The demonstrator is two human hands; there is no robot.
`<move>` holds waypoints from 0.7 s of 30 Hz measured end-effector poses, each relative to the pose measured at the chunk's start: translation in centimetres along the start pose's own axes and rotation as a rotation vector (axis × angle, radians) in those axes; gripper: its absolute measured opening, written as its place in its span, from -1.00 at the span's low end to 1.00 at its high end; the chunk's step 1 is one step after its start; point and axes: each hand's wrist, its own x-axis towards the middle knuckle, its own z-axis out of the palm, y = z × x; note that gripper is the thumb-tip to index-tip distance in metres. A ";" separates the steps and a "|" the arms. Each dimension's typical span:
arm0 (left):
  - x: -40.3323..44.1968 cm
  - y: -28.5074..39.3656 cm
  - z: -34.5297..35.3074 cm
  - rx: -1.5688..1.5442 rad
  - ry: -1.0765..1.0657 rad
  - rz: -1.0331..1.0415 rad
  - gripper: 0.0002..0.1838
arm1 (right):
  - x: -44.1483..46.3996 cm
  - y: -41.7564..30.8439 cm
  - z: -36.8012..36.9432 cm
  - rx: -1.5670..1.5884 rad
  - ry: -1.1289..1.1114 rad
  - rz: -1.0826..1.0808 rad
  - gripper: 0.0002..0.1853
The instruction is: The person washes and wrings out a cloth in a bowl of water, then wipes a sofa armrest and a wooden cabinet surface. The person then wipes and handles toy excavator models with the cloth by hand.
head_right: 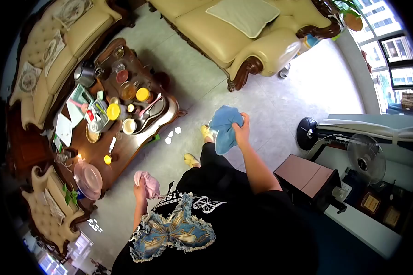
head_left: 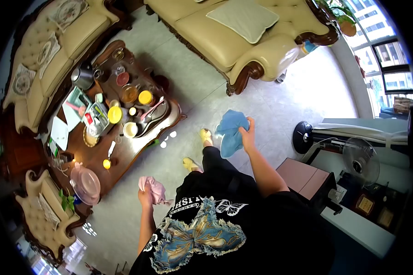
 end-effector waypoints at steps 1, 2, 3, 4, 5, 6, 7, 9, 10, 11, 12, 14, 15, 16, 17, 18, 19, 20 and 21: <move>0.3 0.7 0.6 0.037 -0.019 -0.025 -0.50 | 1.0 -0.5 -1.0 -0.004 0.082 -0.061 -0.40; 0.9 1.2 1.3 0.043 -0.022 -0.008 -0.50 | 2.4 -1.2 -2.0 0.010 0.093 -0.066 -0.40; 1.6 1.6 2.3 0.070 -0.025 -0.004 -0.50 | 4.6 -1.6 -3.2 -0.013 0.166 -0.163 -0.40; 0.3 3.3 3.2 0.092 -0.033 0.002 -0.50 | 5.9 -4.3 -5.6 -0.040 0.245 -0.264 -0.40; 0.8 4.1 4.6 0.099 -0.033 0.018 -0.50 | 8.3 -4.9 -7.0 -0.042 0.304 -0.297 -0.40; 0.4 5.8 6.0 0.123 -0.021 0.006 -0.50 | 10.5 -6.5 -8.5 -0.044 0.363 -0.329 -0.40; 0.4 7.1 7.3 0.148 -0.010 -0.008 -0.50 | 13.1 -7.8 -10.0 -0.049 0.419 -0.375 -0.41; 2.3 6.9 10.2 0.156 0.016 0.058 -0.50 | 19.6 -10.4 -14.2 -0.053 0.465 -0.455 -0.42; 2.9 7.7 12.1 0.199 0.046 0.043 -0.50 | 23.4 -11.7 -16.3 -0.088 0.499 -0.516 -0.42; 1.1 9.2 13.3 0.233 0.071 0.025 -0.49 | 25.6 -16.6 -19.1 -0.074 0.498 -0.530 -0.42; 3.3 8.5 15.4 0.280 0.118 -0.015 -0.48 | 29.7 -17.8 -20.4 -0.097 0.492 -0.544 -0.42; 4.0 10.1 20.3 0.255 0.155 0.038 -0.47 | 37.7 -21.5 -22.8 -0.121 0.479 -0.561 -0.41; 3.8 11.5 22.6 0.245 0.190 0.081 -0.46 | 41.1 -23.2 -23.8 -0.225 0.457 -0.538 -0.40; 3.4 13.5 25.1 0.262 0.194 0.070 -0.46 | 44.7 -23.8 -24.7 -0.328 0.433 -0.509 -0.39; 3.2 15.3 27.8 0.351 0.186 0.049 -0.46 | 48.3 -23.9 -25.4 -0.330 0.435 -0.489 -0.39; 1.0 18.5 28.7 0.447 0.170 0.010 -0.46 | 50.0 -25.1 -25.8 -0.472 0.419 -0.456 -0.36; 0.6 20.0 31.3 0.534 0.163 -0.015 -0.46 | 53.3 -24.3 -26.6 -0.598 0.400 -0.433 -0.32; 0.5 21.1 33.3 0.447 0.052 0.082 -0.50 | 56.3 -23.7 -27.1 -0.674 0.394 -0.288 -0.20; 0.2 23.2 35.5 0.460 0.053 0.066 -0.50 | 59.1 -23.0 -27.0 -0.681 0.383 -0.271 -0.20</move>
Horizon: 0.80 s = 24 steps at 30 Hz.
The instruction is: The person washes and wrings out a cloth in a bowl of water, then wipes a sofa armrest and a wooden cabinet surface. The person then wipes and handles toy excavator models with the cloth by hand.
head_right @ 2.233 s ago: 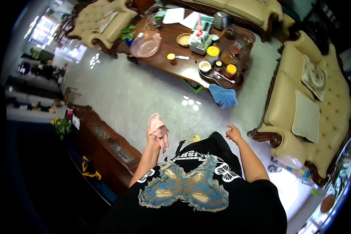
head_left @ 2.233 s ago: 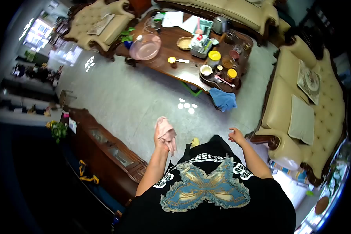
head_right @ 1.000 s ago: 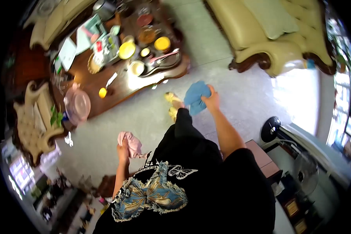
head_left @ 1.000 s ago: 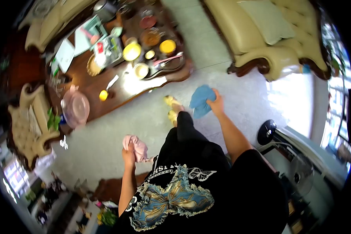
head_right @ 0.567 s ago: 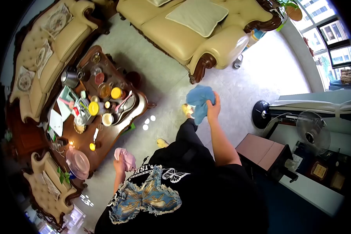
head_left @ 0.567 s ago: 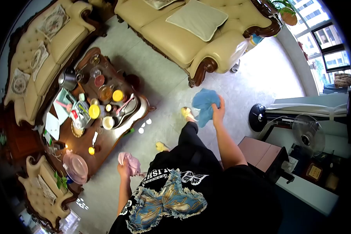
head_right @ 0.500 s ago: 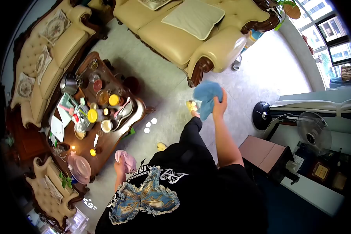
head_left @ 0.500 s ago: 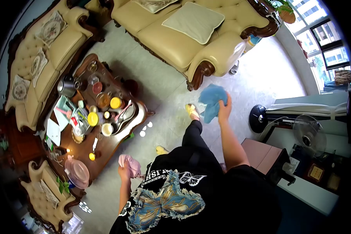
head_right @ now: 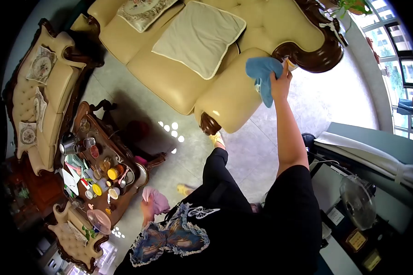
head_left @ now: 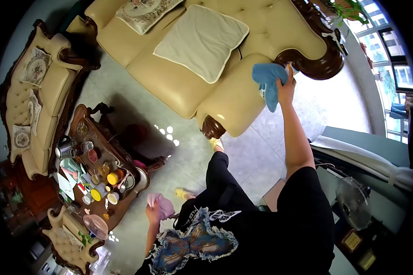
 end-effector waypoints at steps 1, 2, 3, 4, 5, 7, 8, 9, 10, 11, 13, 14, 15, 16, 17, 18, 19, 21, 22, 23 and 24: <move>-0.9 3.2 0.4 -0.042 -0.058 0.098 -0.53 | 1.2 0.8 1.8 -0.057 0.033 -0.083 -0.14; -1.7 5.8 0.8 -0.086 -0.116 0.194 -0.56 | 2.4 2.0 3.7 -0.111 0.063 -0.168 -0.08; -2.2 7.6 1.2 -0.049 -0.123 0.201 -0.60 | 4.2 4.6 6.2 -0.060 -0.043 -0.197 -0.04; -3.3 8.4 0.1 -0.033 -0.137 0.167 -0.60 | 3.4 2.2 5.9 -0.079 -0.075 -0.183 -0.04; -3.7 8.6 0.6 -0.048 -0.139 0.144 -0.60 | 2.8 0.9 6.9 -0.272 -0.149 -0.056 -0.05; -4.5 8.9 1.1 -0.047 -0.146 0.111 -0.59 | 2.3 0.8 9.5 -0.441 -0.084 0.057 -0.18; -4.9 8.3 1.6 -0.020 -0.145 0.111 -0.56 | 2.1 1.2 10.3 -0.445 -0.097 0.066 -0.18; -5.2 7.8 2.1 0.001 -0.145 0.115 -0.52 | 2.0 1.4 11.0 -0.480 0.000 0.052 -0.25; -5.3 7.2 2.5 0.005 -0.145 0.105 -0.52 | 1.8 1.5 11.7 -0.514 0.096 0.032 -0.33; -5.7 6.6 1.8 0.130 -0.161 0.100 -0.55 | 0.8 1.5 12.4 -0.583 0.219 -0.041 -0.49; -6.6 6.5 1.7 0.248 -0.175 0.083 -0.58 | -2.0 1.4 12.7 -0.615 0.131 -0.114 -0.50; -6.6 6.6 1.7 0.256 -0.179 0.081 -0.58 | -4.1 1.3 12.4 -0.645 0.058 -0.182 -0.51; -6.1 6.7 1.9 0.310 -0.183 0.111 -0.55 | -6.4 1.0 12.2 -0.604 0.008 -0.234 -0.50; -5.8 6.5 2.2 0.362 -0.185 0.135 -0.52 | -9.0 0.5 12.2 -0.561 -0.045 -0.289 -0.50; -5.4 6.6 2.7 0.296 -0.186 0.159 -0.53 | -11.6 -0.2 11.9 -0.543 -0.063 -0.362 -0.50; -5.0 8.7 2.9 0.362 -0.220 0.121 -0.53 | -14.1 -1.3 11.8 -0.524 -0.078 -0.436 -0.50; -4.3 10.3 3.5 0.338 -0.215 0.145 -0.52 | -16.5 -1.8 12.1 -0.492 -0.119 -0.464 -0.51; -3.4 11.3 4.6 0.312 -0.209 0.168 -0.51 | -19.8 -3.2 11.4 -0.441 -0.247 -0.502 -0.55; -2.7 11.1 5.1 0.326 -0.197 0.203 -0.50 | -20.6 -4.1 10.4 -0.423 -0.337 -0.513 -0.58; -1.8 11.1 5.5 0.341 -0.185 0.246 -0.50 | -22.6 -3.7 10.0 -0.376 -0.495 -0.672 -0.59; -1.3 12.0 6.0 0.341 -0.182 0.249 -0.50 | -23.1 -3.5 9.5 -0.336 -0.574 -0.746 -0.60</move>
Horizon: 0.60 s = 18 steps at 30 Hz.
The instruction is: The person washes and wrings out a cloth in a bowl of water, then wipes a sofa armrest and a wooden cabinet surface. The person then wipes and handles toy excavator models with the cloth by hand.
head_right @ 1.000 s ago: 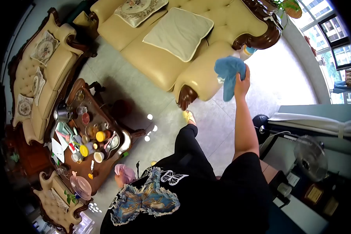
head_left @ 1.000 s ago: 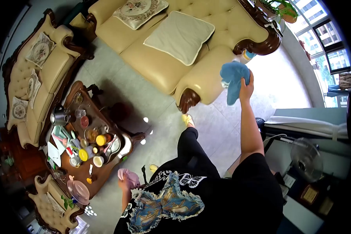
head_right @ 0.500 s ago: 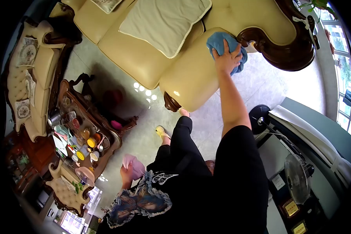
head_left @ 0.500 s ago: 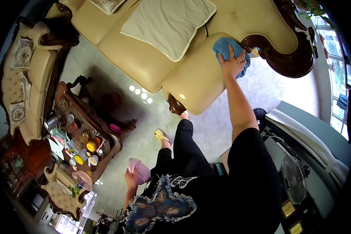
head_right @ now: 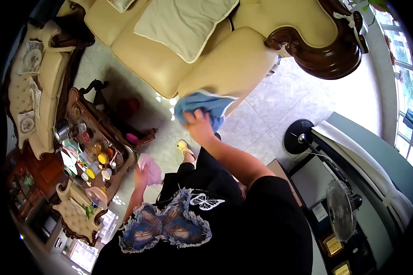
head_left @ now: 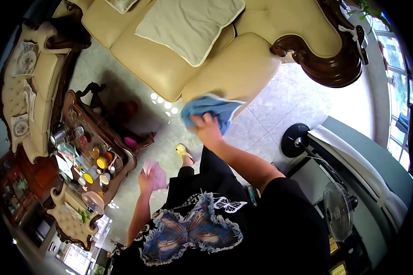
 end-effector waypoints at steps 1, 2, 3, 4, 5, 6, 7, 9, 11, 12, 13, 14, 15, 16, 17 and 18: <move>0.8 1.0 0.1 -0.036 0.019 0.011 -0.51 | -0.7 -0.2 -0.2 0.042 -0.053 -0.093 -0.60; 1.2 1.9 -0.1 -0.070 0.037 0.024 -0.51 | -1.6 -0.5 -0.4 0.164 -0.110 -0.195 -0.58; 1.2 2.7 -0.7 -0.108 0.030 0.037 -0.53 | -1.0 -0.3 -1.0 0.276 -0.174 -0.162 -0.54; 1.1 3.5 -1.0 -0.112 0.044 0.041 -0.53 | 0.2 0.5 -2.6 0.388 -0.227 -0.140 -0.50; 0.6 4.1 -1.5 -0.111 0.031 0.008 -0.53 | 2.0 1.8 -4.1 0.343 -0.040 -0.078 -0.49; -0.4 4.0 -2.0 -0.106 0.021 -0.030 -0.53 | 4.3 3.6 -6.1 0.304 0.146 -0.014 -0.47; -1.2 2.9 -1.8 -0.174 0.030 -0.025 -0.54 | 6.8 6.8 -7.1 0.190 0.239 0.033 -0.40; -2.2 1.1 -1.2 -0.084 0.104 -0.014 -0.55 | 12.2 12.8 -12.0 0.050 0.356 0.134 -0.26; -3.9 0.6 -1.3 -0.231 0.072 -0.070 -0.52 | 17.1 19.0 -13.8 -0.039 0.367 0.254 -0.22; -4.1 -2.0 -0.4 -0.145 0.053 -0.137 -0.50 | 19.2 21.2 -13.8 -0.136 0.289 0.298 -0.17; -5.0 -1.6 -0.6 -0.110 0.044 -0.200 -0.50 | 20.2 24.0 -11.5 -0.264 0.140 0.363 -0.22; -5.5 -1.7 -0.4 -0.048 0.058 -0.229 -0.48 | 20.9 25.8 -9.5 -0.443 -0.050 0.382 -0.33; -6.1 -2.0 -0.3 -0.010 0.054 -0.258 -0.47 | 22.2 25.3 -9.1 -0.448 -0.073 0.397 -0.43; -6.6 -2.3 -0.3 0.032 0.043 -0.289 -0.46 | 23.3 24.5 -9.0 -0.454 -0.104 0.414 -0.52; -6.7 -2.6 -0.2 0.026 0.057 -0.298 -0.46 | 24.5 24.2 -7.7 -0.448 -0.096 0.399 -0.52; -7.0 -2.4 -0.1 0.018 0.045 -0.304 -0.44 | 25.6 24.4 -5.1 -0.485 -0.169 0.348 -0.62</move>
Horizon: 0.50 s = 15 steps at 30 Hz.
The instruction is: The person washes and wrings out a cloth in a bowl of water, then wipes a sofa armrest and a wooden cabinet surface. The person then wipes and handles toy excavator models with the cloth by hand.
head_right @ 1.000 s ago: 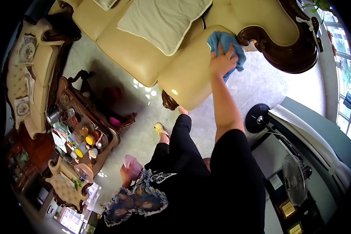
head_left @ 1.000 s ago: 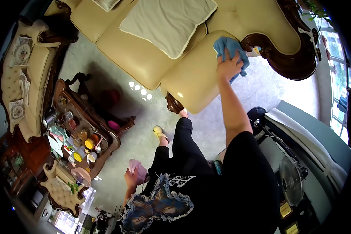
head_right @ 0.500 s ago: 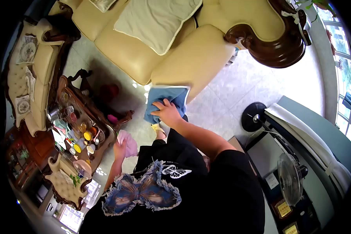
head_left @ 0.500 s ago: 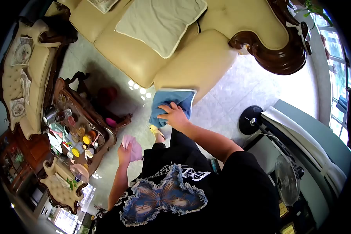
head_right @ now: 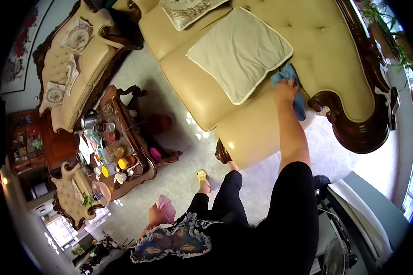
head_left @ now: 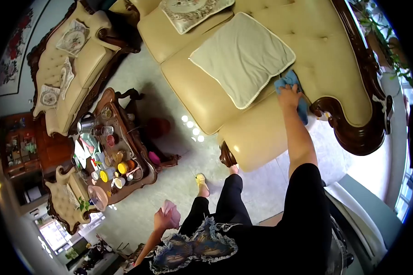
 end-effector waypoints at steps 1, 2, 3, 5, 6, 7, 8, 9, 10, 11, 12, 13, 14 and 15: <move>-0.8 0.2 -0.4 0.001 -0.019 -0.007 -0.43 | -0.1 -2.1 1.1 -0.022 -0.090 -0.070 -0.68; -1.2 0.6 -0.6 -0.002 -0.014 -0.016 -0.43 | -0.2 -4.3 2.1 -0.038 -0.179 -0.142 -0.72; -1.6 1.8 -1.0 -0.041 -0.035 -0.008 -0.42 | -2.1 -8.1 2.3 -0.027 -0.306 -0.225 -0.73; -1.1 0.6 -0.5 -0.092 -0.070 0.036 -0.45 | -9.2 -14.1 3.2 0.057 -0.167 -0.373 -0.74; -1.5 1.2 -0.8 -0.092 -0.076 0.034 -0.45 | -13.3 -15.5 0.3 0.158 -0.086 -0.391 -0.74; -1.8 3.4 -1.7 -0.070 -0.046 0.043 -0.48 | -16.1 -16.2 -1.2 0.242 -0.037 -0.404 -0.76; -1.9 4.7 -2.3 -0.040 -0.024 0.054 -0.50 | -18.6 -16.4 -2.0 0.326 0.004 -0.408 -0.76; -1.3 3.9 -2.2 -0.020 -0.019 0.118 -0.55 | -21.0 -16.0 -2.6 0.407 0.046 -0.460 -0.76; -0.7 3.2 -2.1 -0.109 -0.004 0.117 -0.55 | -23.5 -15.1 -2.8 0.485 0.086 -0.501 -0.77; 0.0 3.2 -2.0 -0.086 0.002 0.122 -0.55 | -25.7 -14.1 -2.5 0.448 0.149 -0.586 -0.80; 0.3 3.1 -1.9 -0.065 0.010 0.120 -0.54 | -27.5 -12.4 -1.2 0.456 0.217 -0.692 -0.76; 0.9 2.8 -1.8 -0.060 -0.016 0.129 -0.54 | -28.2 -10.3 -0.5 0.432 0.300 -0.725 -0.72; 1.2 2.5 -1.5 -0.095 0.001 0.152 -0.53 | -27.8 -7.8 0.6 0.358 0.342 -0.721 -0.67; 1.5 2.1 -1.2 -0.134 0.029 0.167 -0.51 | -27.4 -5.2 1.7 0.285 0.384 -0.715 -0.62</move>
